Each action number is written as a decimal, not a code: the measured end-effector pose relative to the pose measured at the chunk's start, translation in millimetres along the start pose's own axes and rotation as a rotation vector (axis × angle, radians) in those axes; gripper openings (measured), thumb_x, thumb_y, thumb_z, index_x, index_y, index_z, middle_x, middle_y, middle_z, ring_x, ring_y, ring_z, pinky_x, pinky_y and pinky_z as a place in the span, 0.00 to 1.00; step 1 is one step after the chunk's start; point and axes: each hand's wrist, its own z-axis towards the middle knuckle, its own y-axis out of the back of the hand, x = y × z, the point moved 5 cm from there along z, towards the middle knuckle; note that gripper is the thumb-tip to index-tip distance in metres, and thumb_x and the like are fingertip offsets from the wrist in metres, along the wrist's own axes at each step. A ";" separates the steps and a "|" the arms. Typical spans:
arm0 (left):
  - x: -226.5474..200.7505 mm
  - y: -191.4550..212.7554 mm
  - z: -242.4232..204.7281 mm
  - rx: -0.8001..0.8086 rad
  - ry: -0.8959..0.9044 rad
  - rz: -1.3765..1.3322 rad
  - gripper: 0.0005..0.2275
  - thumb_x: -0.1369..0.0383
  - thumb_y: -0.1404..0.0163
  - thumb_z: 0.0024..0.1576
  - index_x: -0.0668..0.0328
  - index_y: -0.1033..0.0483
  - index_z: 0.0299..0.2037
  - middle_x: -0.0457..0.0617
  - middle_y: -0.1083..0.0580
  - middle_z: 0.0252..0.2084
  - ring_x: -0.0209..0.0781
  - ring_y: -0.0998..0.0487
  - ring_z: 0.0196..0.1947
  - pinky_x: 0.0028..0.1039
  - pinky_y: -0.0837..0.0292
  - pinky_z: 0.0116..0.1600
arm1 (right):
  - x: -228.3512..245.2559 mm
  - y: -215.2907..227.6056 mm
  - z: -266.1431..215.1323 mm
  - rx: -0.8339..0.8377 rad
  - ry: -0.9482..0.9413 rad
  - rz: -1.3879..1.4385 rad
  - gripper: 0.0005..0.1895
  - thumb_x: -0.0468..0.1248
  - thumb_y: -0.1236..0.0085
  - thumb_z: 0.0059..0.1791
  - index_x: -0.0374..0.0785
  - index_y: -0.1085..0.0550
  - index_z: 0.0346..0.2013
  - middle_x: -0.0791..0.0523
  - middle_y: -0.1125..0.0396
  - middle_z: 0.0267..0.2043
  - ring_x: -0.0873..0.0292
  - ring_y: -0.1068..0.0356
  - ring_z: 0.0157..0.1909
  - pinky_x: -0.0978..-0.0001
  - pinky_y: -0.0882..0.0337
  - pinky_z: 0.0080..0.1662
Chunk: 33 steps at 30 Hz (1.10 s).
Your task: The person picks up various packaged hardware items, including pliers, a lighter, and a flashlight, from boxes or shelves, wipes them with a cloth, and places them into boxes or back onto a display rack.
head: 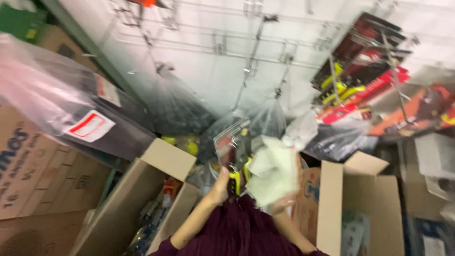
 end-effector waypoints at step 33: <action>-24.6 -87.5 82.0 0.157 0.045 0.508 0.27 0.62 0.40 0.53 0.68 0.30 0.61 0.60 0.19 0.46 0.43 0.18 0.45 0.32 0.26 0.52 | 6.3 129.1 161.4 -0.465 -0.151 0.642 0.27 0.60 0.60 0.58 0.38 0.30 0.42 0.50 0.36 0.43 0.49 0.36 0.48 0.54 0.35 0.55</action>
